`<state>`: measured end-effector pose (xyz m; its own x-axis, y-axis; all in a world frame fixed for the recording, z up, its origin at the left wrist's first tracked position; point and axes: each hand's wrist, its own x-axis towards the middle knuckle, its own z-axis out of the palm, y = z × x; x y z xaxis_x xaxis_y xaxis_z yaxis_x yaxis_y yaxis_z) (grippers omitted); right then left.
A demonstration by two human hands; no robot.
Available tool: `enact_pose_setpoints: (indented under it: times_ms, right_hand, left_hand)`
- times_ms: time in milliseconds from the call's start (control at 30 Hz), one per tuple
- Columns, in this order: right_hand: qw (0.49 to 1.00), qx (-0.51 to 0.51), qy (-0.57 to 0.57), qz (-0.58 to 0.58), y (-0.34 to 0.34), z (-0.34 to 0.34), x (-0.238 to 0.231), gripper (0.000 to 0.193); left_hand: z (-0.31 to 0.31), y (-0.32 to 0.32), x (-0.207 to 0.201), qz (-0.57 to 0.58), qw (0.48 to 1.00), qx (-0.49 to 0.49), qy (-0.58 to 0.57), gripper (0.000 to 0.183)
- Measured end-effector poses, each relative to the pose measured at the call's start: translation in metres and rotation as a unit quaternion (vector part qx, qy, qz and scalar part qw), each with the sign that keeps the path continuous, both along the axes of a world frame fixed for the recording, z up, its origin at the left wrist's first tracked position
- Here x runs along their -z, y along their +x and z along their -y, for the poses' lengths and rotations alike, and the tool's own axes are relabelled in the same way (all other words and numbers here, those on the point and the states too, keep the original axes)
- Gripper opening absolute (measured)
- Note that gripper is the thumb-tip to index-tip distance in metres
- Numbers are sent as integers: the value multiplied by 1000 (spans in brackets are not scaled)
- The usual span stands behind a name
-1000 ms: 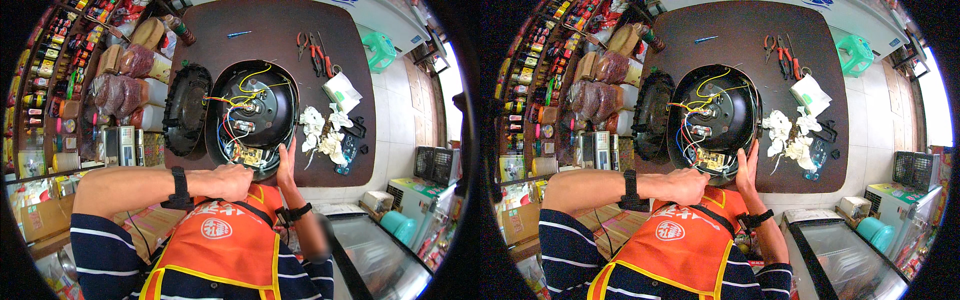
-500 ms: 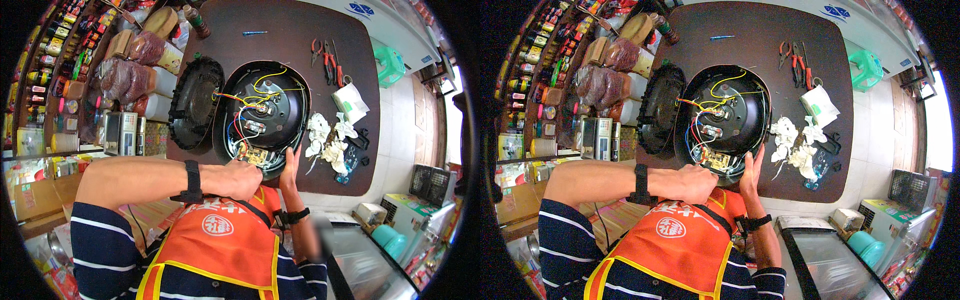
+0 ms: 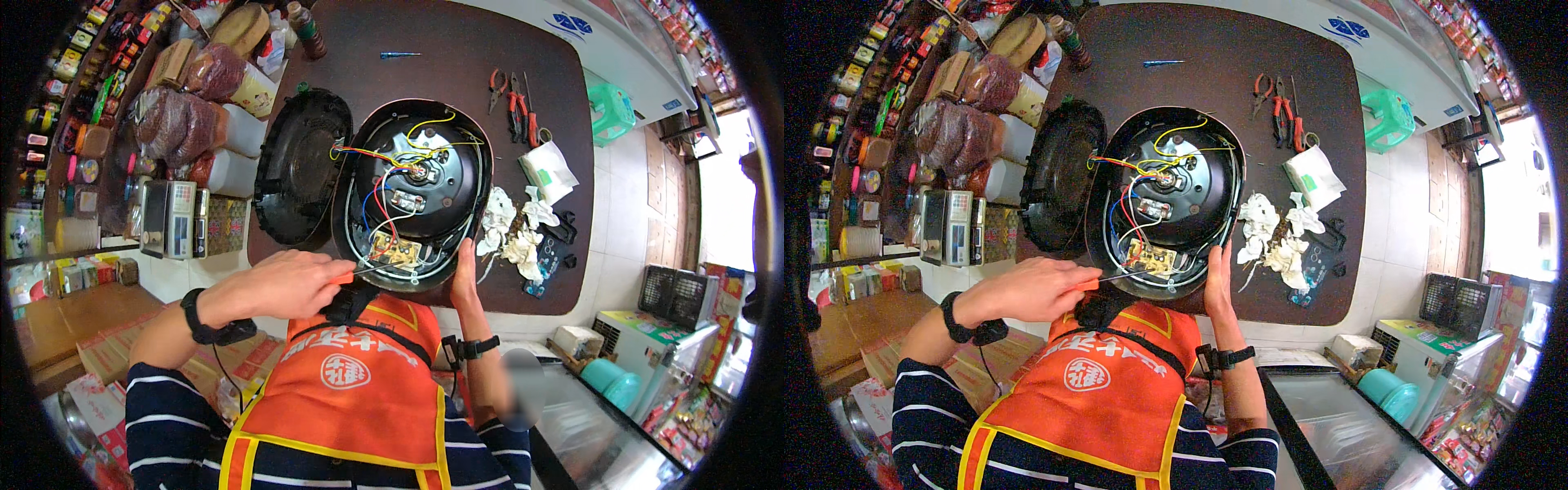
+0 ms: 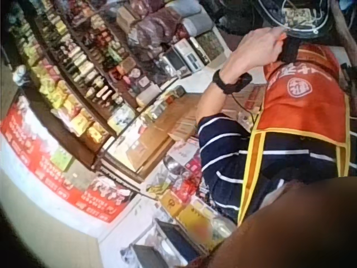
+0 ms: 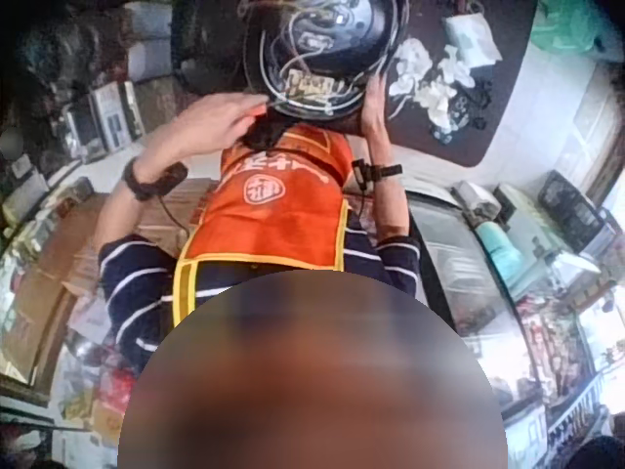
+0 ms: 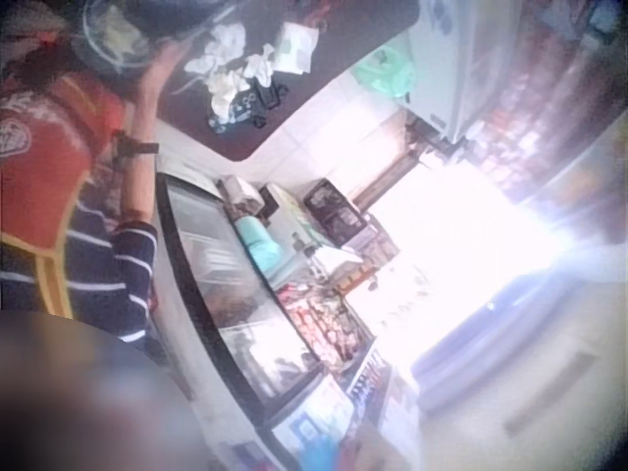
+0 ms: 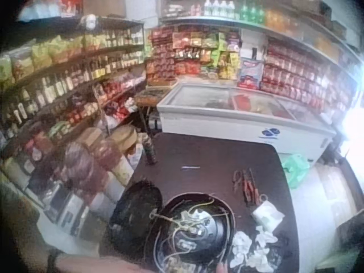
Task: The person repairs a rice cooker by opening its base, manipulating internal wires and components with a screwdriver and pliers, and repeatedly testing connections. The person also opens and closes the cooker lid during the process.
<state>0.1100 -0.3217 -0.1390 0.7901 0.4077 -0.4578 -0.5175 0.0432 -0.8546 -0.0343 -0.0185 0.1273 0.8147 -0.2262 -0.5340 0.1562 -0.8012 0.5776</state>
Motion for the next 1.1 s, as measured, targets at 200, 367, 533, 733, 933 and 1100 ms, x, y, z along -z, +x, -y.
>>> enact_pose_setpoints:
  times_ms: [200, 367, 533, 733, 933, 1100]
  right_hand:
    - [996, -10, 48, -75, 0, 13, 27, 88]
    - [997, -17, 2, -75, 0, 13, 19, 98]
    - [995, -47, 19, -86, -1, 11, -5, 107]
    - [994, -47, -11, -102, 0, 8, -21, 105]
    - [992, -46, -3, -117, 1, 8, -26, 103]
    - [993, -39, -14, -108, 0, 9, -26, 101]
  left_hand:
    - [-34, -38, 0, 46, 996, -47, -59, 44]
    - [-63, -56, -7, -2, 997, -67, -38, 44]
    - [-78, -62, -8, 55, 994, -89, 7, 36]
    - [-75, -60, 0, 75, 988, -105, 80, 31]
    - [-87, -72, 3, 80, 990, -108, 51, 32]
    - [-94, -86, 4, 83, 987, -138, 17, 32]
